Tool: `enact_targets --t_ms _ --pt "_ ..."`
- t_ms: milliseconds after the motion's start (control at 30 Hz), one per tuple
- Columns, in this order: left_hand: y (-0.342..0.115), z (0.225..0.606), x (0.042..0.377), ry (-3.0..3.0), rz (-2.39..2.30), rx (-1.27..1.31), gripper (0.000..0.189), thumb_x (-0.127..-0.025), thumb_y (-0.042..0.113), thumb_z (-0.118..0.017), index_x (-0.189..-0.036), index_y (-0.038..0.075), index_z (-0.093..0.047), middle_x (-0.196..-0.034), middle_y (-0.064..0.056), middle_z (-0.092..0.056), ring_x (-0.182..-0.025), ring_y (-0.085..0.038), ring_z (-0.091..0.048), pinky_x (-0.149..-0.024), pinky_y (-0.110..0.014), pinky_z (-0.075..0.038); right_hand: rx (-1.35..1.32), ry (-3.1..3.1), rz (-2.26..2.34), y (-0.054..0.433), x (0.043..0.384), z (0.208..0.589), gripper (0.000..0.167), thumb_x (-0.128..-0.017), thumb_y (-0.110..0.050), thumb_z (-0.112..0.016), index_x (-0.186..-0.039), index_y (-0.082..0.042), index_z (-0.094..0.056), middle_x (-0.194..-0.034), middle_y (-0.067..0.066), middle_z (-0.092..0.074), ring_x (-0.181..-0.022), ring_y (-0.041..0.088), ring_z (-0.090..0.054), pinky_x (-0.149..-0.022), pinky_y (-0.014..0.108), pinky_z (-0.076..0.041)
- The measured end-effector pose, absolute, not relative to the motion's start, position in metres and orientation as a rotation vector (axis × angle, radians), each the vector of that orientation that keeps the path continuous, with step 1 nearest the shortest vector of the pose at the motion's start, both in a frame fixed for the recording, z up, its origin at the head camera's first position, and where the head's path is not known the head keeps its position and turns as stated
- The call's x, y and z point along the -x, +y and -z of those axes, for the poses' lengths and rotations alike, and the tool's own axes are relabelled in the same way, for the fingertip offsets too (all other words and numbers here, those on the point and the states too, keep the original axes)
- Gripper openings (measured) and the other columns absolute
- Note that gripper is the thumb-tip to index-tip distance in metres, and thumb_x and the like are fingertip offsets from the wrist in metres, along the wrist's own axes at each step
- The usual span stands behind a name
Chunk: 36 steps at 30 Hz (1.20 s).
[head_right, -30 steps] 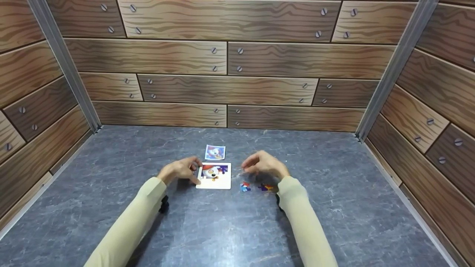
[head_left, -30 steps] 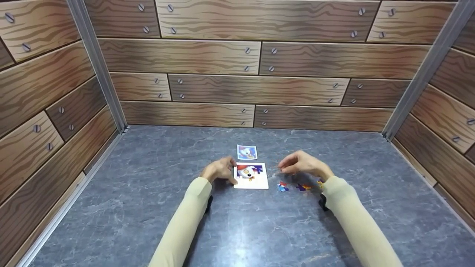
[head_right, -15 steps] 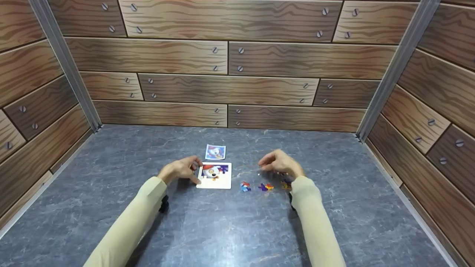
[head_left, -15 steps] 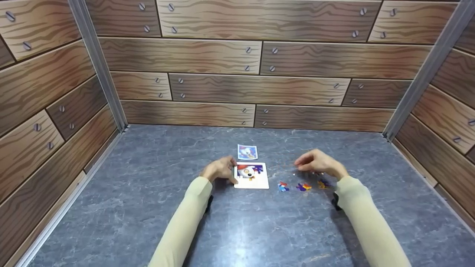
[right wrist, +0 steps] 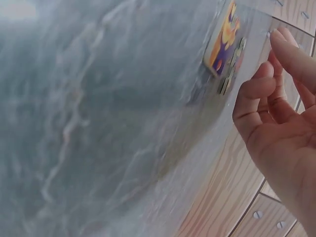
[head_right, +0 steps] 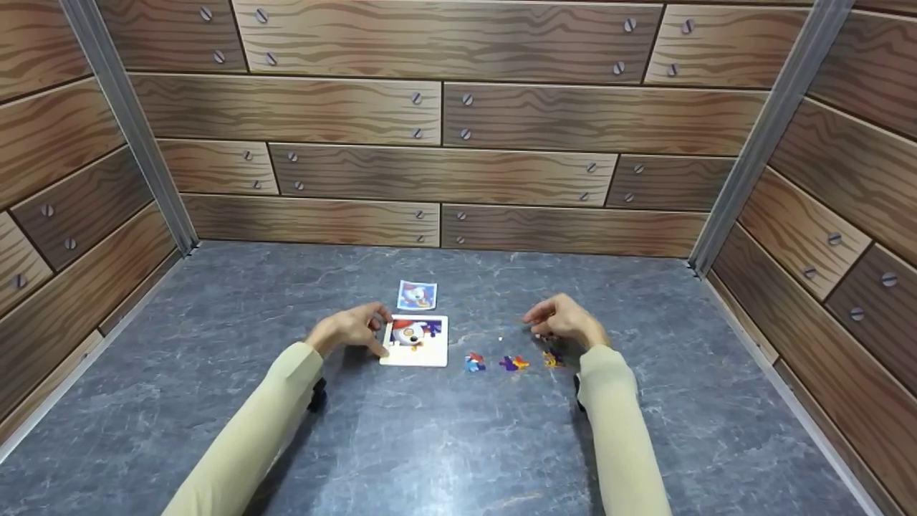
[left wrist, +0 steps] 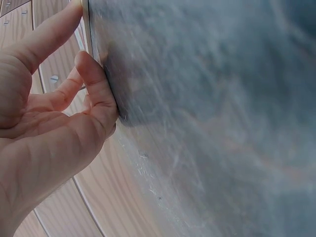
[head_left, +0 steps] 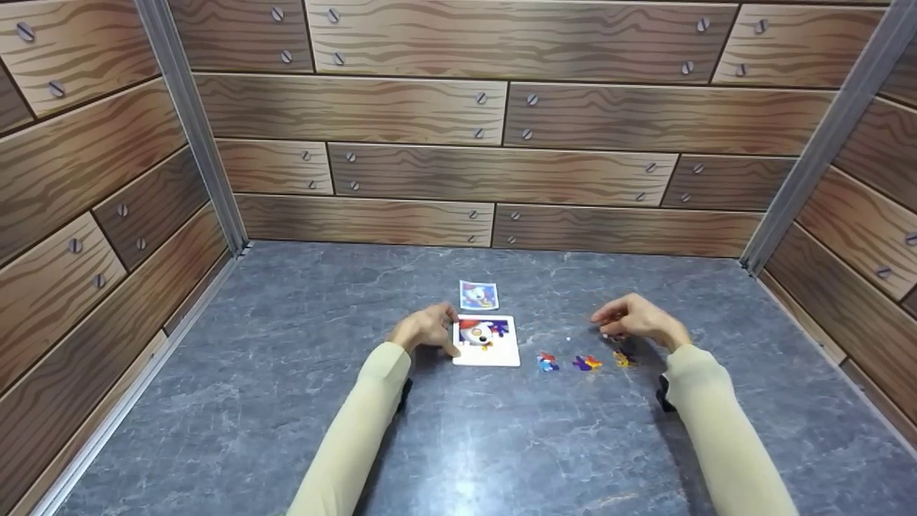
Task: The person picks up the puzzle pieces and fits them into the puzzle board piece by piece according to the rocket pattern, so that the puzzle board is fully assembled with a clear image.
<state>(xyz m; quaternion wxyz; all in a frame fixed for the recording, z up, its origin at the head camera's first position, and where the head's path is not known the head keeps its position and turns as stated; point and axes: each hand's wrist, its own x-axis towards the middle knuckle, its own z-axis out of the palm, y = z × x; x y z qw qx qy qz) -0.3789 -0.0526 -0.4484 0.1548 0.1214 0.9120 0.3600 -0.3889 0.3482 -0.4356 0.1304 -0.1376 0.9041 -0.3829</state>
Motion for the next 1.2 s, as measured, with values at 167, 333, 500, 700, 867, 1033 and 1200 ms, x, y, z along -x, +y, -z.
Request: enact_targets --t_ms 167,333,500,700,867,1033,1200 --pt "-0.052 0.446 0.378 2.591 -1.064 -0.334 0.059 -0.070 0.004 -0.086 -0.118 0.005 -0.053 -0.108 -0.011 -0.057 -0.089 -0.018 -0.048 -0.084 -0.031 -0.043 0.387 2.626 1.107 0.359 0.389 0.436 0.036 -0.085 -0.002 -0.071 -0.119 0.009 -0.064 -0.115 0.025 -0.067 -0.081 0.007 -0.058 -0.070 0.023 -0.050" --pt "-0.052 0.446 0.377 2.602 -1.050 -0.346 0.059 -0.070 0.004 -0.086 -0.119 0.004 -0.053 -0.108 -0.011 -0.057 -0.088 -0.018 -0.047 -0.082 -0.031 -0.043 0.404 2.633 1.087 0.364 0.388 0.438 0.040 -0.083 -0.005 -0.074 -0.119 0.008 -0.064 -0.114 0.023 -0.067 -0.086 0.011 -0.056 -0.073 0.022 -0.048" --pt "-0.052 0.447 0.377 2.587 -1.073 -0.325 0.058 -0.070 0.003 -0.086 -0.117 0.005 -0.053 -0.108 -0.010 -0.057 -0.088 -0.017 -0.048 -0.081 -0.030 -0.043 0.417 2.637 1.038 0.366 0.389 0.439 0.041 -0.083 -0.007 -0.076 -0.120 0.007 -0.064 -0.116 0.022 -0.067 -0.090 0.013 -0.058 -0.076 0.022 -0.047" --pt "-0.052 0.445 0.377 2.593 -1.075 -0.333 0.058 -0.070 0.004 -0.086 -0.118 0.004 -0.053 -0.109 -0.010 -0.056 -0.090 -0.017 -0.047 -0.085 -0.031 -0.043 0.405 2.638 1.002 0.368 0.389 0.439 0.041 -0.083 -0.006 -0.076 -0.121 0.005 -0.065 -0.121 0.023 -0.065 -0.101 0.020 -0.060 -0.080 0.024 -0.048" --pt "-0.054 0.445 0.377 2.601 -1.077 -0.363 0.058 -0.070 0.002 -0.085 -0.118 0.003 -0.053 -0.106 -0.012 -0.057 -0.087 -0.017 -0.047 -0.081 -0.028 -0.042 0.418 2.652 0.985 0.368 0.390 0.440 0.042 -0.082 -0.005 -0.076 -0.121 0.006 -0.064 -0.119 0.023 -0.066 -0.099 0.021 -0.059 -0.079 0.024 -0.048" --pt "-0.054 0.446 0.377 2.610 -1.060 -0.351 0.058 -0.069 0.003 -0.086 -0.118 0.004 -0.054 -0.104 -0.010 -0.057 -0.088 -0.018 -0.049 -0.082 -0.030 -0.043 0.436 2.660 0.967 0.367 0.391 0.442 0.040 -0.080 -0.002 -0.076 -0.117 0.009 -0.064 -0.110 0.022 -0.067 -0.092 0.017 -0.059 -0.076 0.021 -0.048" --pt "-0.053 0.447 0.377 2.587 -1.061 -0.320 0.059 -0.070 0.005 -0.086 -0.119 0.006 -0.054 -0.110 -0.010 -0.057 -0.092 -0.019 -0.050 -0.087 -0.033 -0.044 0.378 2.660 0.983 0.366 0.391 0.442 0.040 -0.079 0.000 -0.077 -0.115 0.010 -0.063 -0.103 0.017 -0.067 -0.087 0.014 -0.056 -0.074 0.021 -0.047"
